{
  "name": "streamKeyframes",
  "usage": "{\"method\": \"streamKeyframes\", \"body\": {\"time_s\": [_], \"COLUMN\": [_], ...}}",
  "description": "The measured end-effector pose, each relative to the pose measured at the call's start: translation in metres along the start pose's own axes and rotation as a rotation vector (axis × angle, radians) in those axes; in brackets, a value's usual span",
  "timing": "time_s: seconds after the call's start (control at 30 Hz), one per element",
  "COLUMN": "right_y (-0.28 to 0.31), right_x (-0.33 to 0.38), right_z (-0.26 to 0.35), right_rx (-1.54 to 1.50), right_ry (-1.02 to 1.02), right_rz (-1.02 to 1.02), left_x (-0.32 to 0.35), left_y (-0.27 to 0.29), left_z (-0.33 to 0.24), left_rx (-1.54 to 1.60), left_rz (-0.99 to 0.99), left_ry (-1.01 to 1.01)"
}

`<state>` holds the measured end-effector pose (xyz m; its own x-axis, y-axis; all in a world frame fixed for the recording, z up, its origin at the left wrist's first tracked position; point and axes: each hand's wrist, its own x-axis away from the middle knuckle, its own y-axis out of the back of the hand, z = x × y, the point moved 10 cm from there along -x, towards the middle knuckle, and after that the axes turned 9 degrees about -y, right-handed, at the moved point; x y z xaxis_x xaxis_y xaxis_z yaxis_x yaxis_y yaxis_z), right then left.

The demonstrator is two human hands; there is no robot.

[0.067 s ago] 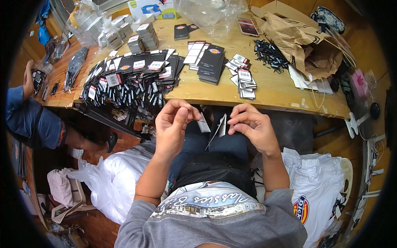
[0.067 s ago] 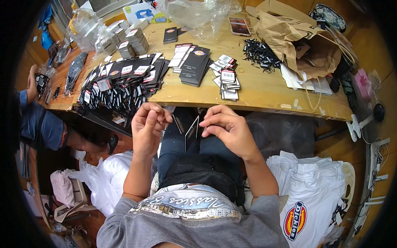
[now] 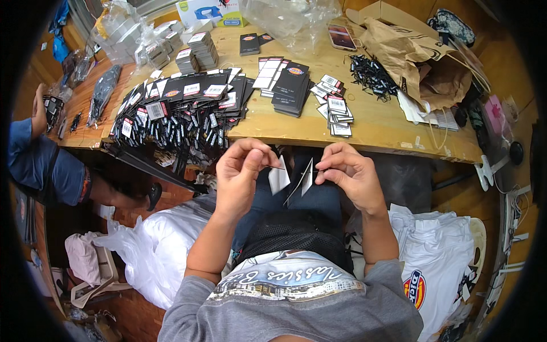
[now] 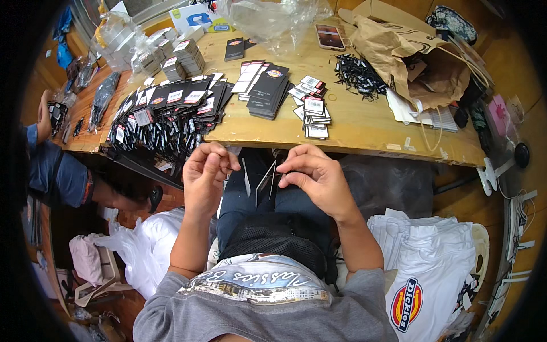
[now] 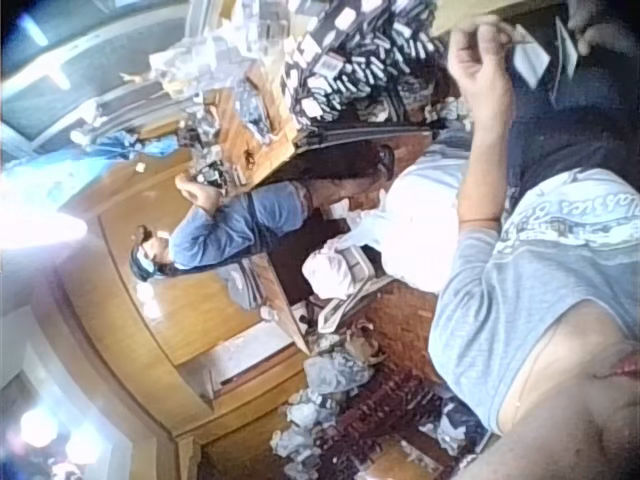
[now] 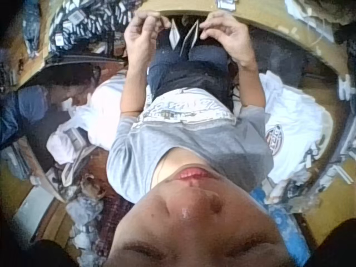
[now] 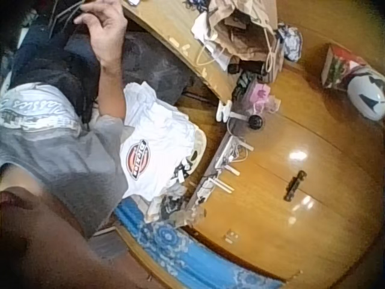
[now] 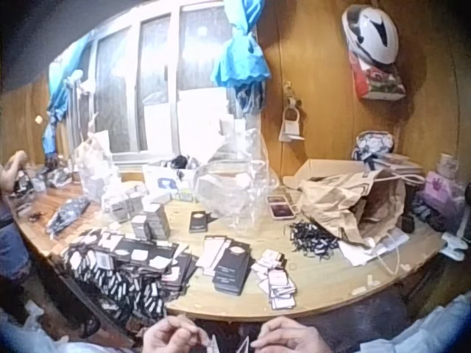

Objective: The person sits at a table and repeatedly picks up small black tags and plastic fasteners. They thread the fasteners through the tags and place the assembled items into a pile on the table.

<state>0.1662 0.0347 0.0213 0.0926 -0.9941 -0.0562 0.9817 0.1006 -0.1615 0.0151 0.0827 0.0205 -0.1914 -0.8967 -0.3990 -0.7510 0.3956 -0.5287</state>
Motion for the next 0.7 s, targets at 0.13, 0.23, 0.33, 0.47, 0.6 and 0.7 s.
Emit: {"method": "streamKeyframes", "body": {"time_s": [0.13,0.23,0.33,0.47,0.6,0.7], "right_y": [0.007,0.005,0.001,-0.002,-0.003,-0.001], "right_x": [0.002,0.001,0.001,0.003,0.003,0.003], "right_z": [0.001,0.006,0.012,0.017,0.018,0.02], "right_rx": [-0.119,-0.131,-0.094,-0.049,-0.059,-0.034], "right_ry": [-0.027,0.06,0.096,0.086,0.091,0.112], "right_rz": [-0.033,-0.028,-0.062,-0.063,-0.082,-0.099], "left_x": [0.002,0.005,0.009,0.007,0.006,0.005], "left_y": [-0.021,-0.035,-0.04,-0.042,-0.045,-0.041], "left_z": [0.007,0.013,0.018,0.016,0.011,0.011], "left_rx": [-0.195,-0.245,-0.255,-0.228,-0.245,-0.275], "left_rz": [0.133,0.248,0.215,0.181,0.205,0.18], "left_ry": [0.079,0.093,0.187,0.143,0.087,0.08]}}
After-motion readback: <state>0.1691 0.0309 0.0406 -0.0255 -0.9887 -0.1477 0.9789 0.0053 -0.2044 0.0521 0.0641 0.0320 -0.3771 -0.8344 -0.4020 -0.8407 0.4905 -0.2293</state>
